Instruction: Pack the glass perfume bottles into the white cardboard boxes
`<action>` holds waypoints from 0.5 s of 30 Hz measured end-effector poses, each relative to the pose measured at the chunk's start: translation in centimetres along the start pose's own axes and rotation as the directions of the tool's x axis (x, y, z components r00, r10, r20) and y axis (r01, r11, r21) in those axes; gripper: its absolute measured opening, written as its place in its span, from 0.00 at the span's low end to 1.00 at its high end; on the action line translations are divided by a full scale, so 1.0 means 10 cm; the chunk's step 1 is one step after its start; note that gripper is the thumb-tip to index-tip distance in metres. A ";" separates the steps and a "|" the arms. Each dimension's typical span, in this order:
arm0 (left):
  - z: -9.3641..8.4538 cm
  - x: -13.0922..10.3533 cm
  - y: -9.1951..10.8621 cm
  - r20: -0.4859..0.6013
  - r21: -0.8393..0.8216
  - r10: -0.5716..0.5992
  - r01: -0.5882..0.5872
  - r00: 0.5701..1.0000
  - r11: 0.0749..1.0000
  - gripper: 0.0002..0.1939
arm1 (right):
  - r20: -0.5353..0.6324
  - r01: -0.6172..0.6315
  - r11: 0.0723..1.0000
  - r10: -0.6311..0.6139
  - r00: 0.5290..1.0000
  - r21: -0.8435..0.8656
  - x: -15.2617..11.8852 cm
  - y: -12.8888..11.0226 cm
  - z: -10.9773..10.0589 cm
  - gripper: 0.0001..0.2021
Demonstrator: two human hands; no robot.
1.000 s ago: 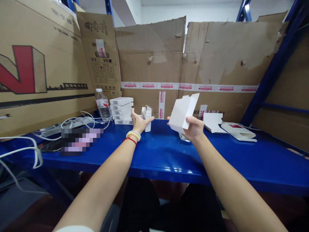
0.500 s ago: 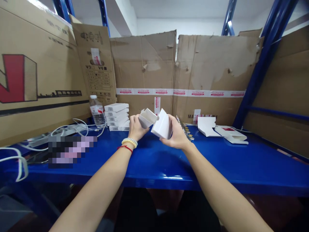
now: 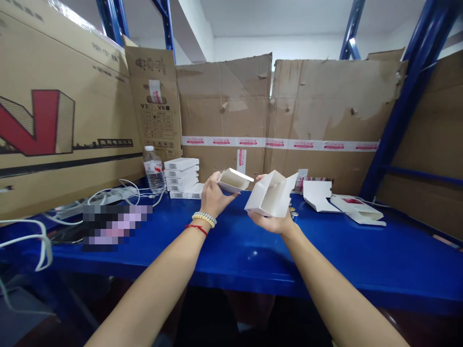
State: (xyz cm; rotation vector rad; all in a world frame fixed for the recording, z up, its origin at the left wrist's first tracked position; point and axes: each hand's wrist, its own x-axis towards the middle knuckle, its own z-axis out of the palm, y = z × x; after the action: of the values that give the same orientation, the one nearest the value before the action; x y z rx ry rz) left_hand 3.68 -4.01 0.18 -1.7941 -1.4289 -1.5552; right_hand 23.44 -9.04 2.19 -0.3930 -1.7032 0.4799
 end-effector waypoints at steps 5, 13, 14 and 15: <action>0.01 0.00 -0.02 0.005 0.037 0.057 -0.057 0.998 0.998 0.45 | 0.055 -0.127 0.958 0.117 0.992 0.256 0.02 -0.07 -0.01 0.30; 0.02 -0.03 0.13 0.197 0.104 0.013 -0.034 0.980 0.994 0.45 | 0.040 -0.326 0.753 0.371 0.928 0.572 0.14 -0.04 -0.03 0.20; 0.02 -0.03 0.15 0.218 0.109 0.025 -0.049 0.976 0.993 0.45 | -0.008 -0.319 0.739 0.402 0.916 0.593 0.15 -0.02 -0.03 0.19; 0.03 -0.04 0.18 0.231 0.111 0.041 -0.068 0.972 0.992 0.45 | -0.064 -0.306 0.732 0.429 0.901 0.609 0.17 0.00 -0.03 0.19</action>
State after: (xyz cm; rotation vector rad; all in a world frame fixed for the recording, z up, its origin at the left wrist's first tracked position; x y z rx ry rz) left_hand 5.37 -4.69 0.29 -1.9734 -1.5247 -1.2419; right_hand 23.44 -8.12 3.62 -0.3087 -1.1887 1.1910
